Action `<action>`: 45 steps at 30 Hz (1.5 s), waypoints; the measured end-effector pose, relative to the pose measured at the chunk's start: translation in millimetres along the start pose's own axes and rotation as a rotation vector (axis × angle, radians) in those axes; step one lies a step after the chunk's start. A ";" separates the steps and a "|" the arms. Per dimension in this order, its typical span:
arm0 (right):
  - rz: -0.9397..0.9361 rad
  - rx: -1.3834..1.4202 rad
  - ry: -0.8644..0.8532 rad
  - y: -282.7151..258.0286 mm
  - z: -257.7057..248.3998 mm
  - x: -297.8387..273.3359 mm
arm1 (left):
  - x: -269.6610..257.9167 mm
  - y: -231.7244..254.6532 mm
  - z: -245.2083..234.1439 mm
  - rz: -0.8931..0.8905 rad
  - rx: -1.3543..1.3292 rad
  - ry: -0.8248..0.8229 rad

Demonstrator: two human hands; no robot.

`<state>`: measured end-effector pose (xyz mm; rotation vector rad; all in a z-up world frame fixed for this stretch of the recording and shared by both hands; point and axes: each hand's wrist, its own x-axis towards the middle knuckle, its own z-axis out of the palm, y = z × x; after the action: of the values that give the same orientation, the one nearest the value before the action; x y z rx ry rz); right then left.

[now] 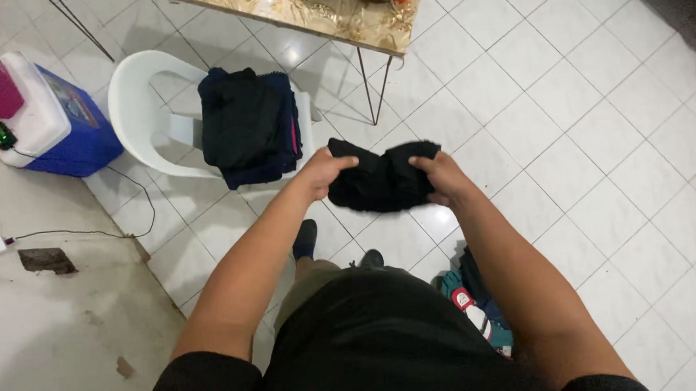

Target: Folding various black clothing items and stacking them on a chair.

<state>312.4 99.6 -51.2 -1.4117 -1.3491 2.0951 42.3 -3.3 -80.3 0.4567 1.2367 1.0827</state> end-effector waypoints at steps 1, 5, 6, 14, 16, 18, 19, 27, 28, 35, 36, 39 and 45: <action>0.166 -0.134 0.115 4.4 -3.3 2.0 | -2.8 5.1 4.6 -0.120 0.084 0.104; 0.028 0.089 -0.100 -13.7 -13.5 4.4 | 2.3 13.1 3.1 -0.016 0.241 0.056; -0.104 0.193 -0.126 -43.1 -2.5 -15.5 | -7.5 32.2 9.5 0.137 0.156 -0.017; -0.604 0.484 -0.609 -51.6 -72.7 23.3 | 3.9 56.8 -13.0 0.675 0.187 -0.135; -0.659 0.346 -0.590 -71.3 -64.0 18.6 | 8.8 71.6 -13.8 0.444 0.257 -0.214; -0.691 0.213 -0.557 -103.0 -39.5 -6.8 | -35.2 112.8 15.9 0.366 0.089 -0.254; -0.716 0.085 -0.513 -115.7 -28.6 -21.2 | -56.8 131.0 31.9 0.276 -0.078 -0.296; -0.529 -0.266 -0.320 -97.5 -20.7 -22.7 | -45.6 93.8 -1.2 0.492 0.661 -0.090; -0.481 -0.332 -0.297 -89.9 -21.5 -18.4 | -51.7 92.3 -3.8 0.358 0.647 -0.050; -0.251 -0.401 -0.416 -55.9 27.8 13.3 | -52.0 26.1 -84.1 0.322 0.475 -0.174; -0.181 -0.287 -0.521 -49.0 35.0 20.4 | -56.1 19.1 -99.0 0.213 0.318 -0.218; -0.042 -0.008 -0.752 -64.3 73.8 19.7 | -84.6 26.8 -129.7 0.095 -0.070 -0.336; -0.071 -0.094 -0.759 -67.6 145.5 110.6 | -65.1 17.6 -216.7 0.219 -0.188 -0.150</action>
<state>119.8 129.0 -47.5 -0.5638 -1.7229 2.6669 -158.9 -106.1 -102.1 0.5266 0.9587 1.3130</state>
